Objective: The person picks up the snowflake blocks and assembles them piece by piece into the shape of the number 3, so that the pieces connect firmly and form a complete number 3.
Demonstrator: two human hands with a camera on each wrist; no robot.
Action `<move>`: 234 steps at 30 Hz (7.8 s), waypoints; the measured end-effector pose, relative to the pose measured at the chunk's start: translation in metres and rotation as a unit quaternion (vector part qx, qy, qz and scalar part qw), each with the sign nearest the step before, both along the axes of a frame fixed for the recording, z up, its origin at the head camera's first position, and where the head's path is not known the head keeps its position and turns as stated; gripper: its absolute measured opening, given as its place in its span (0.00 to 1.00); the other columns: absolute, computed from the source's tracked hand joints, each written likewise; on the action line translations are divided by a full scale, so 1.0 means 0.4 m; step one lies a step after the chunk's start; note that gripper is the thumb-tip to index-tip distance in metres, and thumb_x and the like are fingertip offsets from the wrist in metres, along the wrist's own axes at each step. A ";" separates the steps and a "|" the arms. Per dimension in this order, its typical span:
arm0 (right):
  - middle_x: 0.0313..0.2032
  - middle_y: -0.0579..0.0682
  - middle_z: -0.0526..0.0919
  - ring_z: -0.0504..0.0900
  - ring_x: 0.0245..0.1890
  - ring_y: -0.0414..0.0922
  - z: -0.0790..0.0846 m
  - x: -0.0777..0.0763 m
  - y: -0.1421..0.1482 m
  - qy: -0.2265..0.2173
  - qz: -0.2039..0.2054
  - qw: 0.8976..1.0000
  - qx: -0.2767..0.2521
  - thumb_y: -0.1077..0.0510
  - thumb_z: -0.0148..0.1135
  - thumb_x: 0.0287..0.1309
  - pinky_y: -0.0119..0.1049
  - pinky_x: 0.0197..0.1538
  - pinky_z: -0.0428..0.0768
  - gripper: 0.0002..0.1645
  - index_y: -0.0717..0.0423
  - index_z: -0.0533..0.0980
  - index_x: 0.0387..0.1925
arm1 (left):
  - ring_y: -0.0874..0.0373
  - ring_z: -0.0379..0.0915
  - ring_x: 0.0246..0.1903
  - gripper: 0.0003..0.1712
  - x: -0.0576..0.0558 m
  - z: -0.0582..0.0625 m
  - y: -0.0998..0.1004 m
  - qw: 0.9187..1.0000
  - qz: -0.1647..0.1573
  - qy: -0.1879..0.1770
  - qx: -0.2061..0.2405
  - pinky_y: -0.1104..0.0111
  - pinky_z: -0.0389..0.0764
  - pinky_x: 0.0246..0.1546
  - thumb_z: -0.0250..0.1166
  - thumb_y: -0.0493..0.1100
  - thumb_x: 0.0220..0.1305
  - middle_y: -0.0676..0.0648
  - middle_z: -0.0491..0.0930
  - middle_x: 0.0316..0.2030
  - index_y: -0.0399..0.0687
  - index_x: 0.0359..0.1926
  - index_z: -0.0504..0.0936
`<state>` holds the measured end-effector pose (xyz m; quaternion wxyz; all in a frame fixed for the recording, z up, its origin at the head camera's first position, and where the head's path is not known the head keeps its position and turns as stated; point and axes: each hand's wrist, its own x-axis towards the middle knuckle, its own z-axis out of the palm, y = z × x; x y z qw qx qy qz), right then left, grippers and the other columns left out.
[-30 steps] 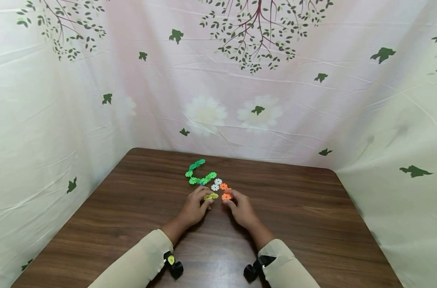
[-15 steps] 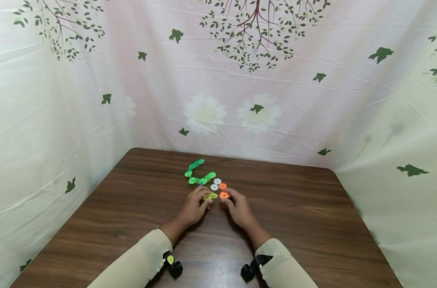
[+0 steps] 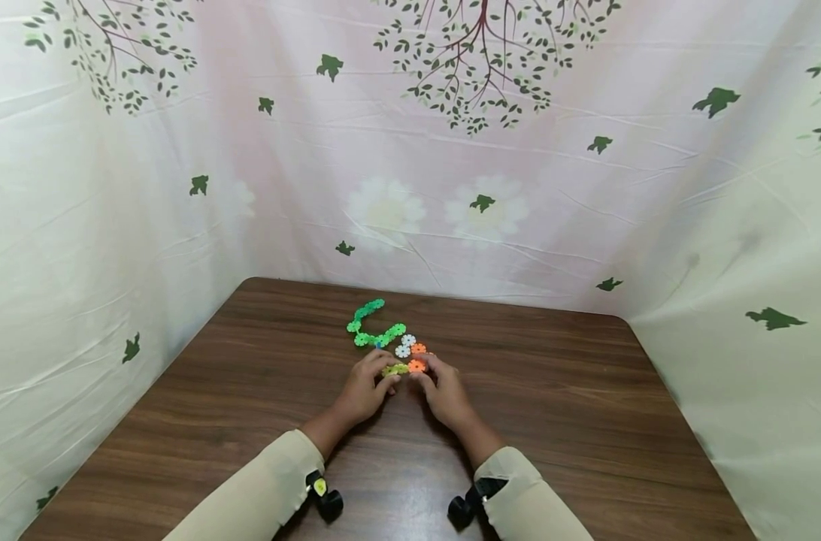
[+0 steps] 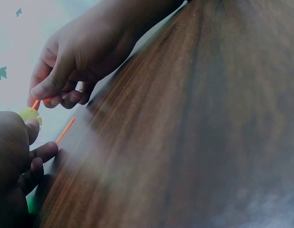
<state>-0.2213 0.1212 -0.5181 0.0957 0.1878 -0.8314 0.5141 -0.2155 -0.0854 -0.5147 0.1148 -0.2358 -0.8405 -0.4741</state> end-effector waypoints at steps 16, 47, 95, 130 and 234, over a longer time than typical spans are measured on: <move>0.30 0.56 0.84 0.77 0.26 0.37 -0.006 -0.022 -0.015 -0.019 0.009 1.000 -0.010 0.67 0.67 0.72 0.30 0.33 0.79 0.19 0.66 0.83 0.61 | 0.63 0.84 0.32 0.12 -0.022 -0.011 0.000 1.000 0.002 -0.008 0.011 0.75 0.86 0.35 0.71 0.32 0.72 0.41 0.80 0.47 0.34 0.54 0.89; 0.28 0.56 0.84 0.76 0.24 0.37 0.003 -0.021 -0.026 -0.060 -0.009 0.998 -0.010 0.67 0.68 0.70 0.29 0.31 0.76 0.13 0.66 0.84 0.53 | 0.59 0.85 0.31 0.10 -0.034 -0.018 0.005 1.000 -0.015 -0.003 0.016 0.76 0.86 0.34 0.71 0.29 0.71 0.39 0.80 0.44 0.31 0.51 0.89; 0.49 0.71 0.90 0.83 0.26 0.36 -0.001 -0.019 -0.041 -0.127 -0.014 0.982 -0.140 0.74 0.66 0.70 0.26 0.35 0.84 0.22 0.74 0.80 0.64 | 0.50 0.88 0.29 0.09 -0.026 -0.010 0.013 0.995 -0.002 -0.043 0.091 0.76 0.85 0.29 0.66 0.28 0.75 0.33 0.88 0.46 0.28 0.46 0.92; 0.39 0.60 0.81 0.80 0.33 0.36 -0.005 -0.033 -0.027 -0.137 0.038 0.983 -0.112 0.78 0.72 0.60 0.25 0.35 0.79 0.41 0.72 0.70 0.74 | 0.51 0.82 0.52 0.20 -0.039 -0.020 0.005 1.000 0.016 0.003 0.008 0.62 0.82 0.53 0.71 0.33 0.70 0.42 0.84 0.51 0.39 0.61 0.88; 0.34 0.52 0.83 0.75 0.32 0.42 -0.006 -0.114 0.012 -0.088 -0.152 0.984 0.008 0.65 0.78 0.64 0.30 0.34 0.73 0.09 0.61 0.84 0.43 | 0.52 0.79 0.46 0.21 -0.035 -0.027 0.004 1.000 0.024 0.017 0.002 0.63 0.82 0.47 0.76 0.41 0.71 0.41 0.82 0.49 0.37 0.60 0.89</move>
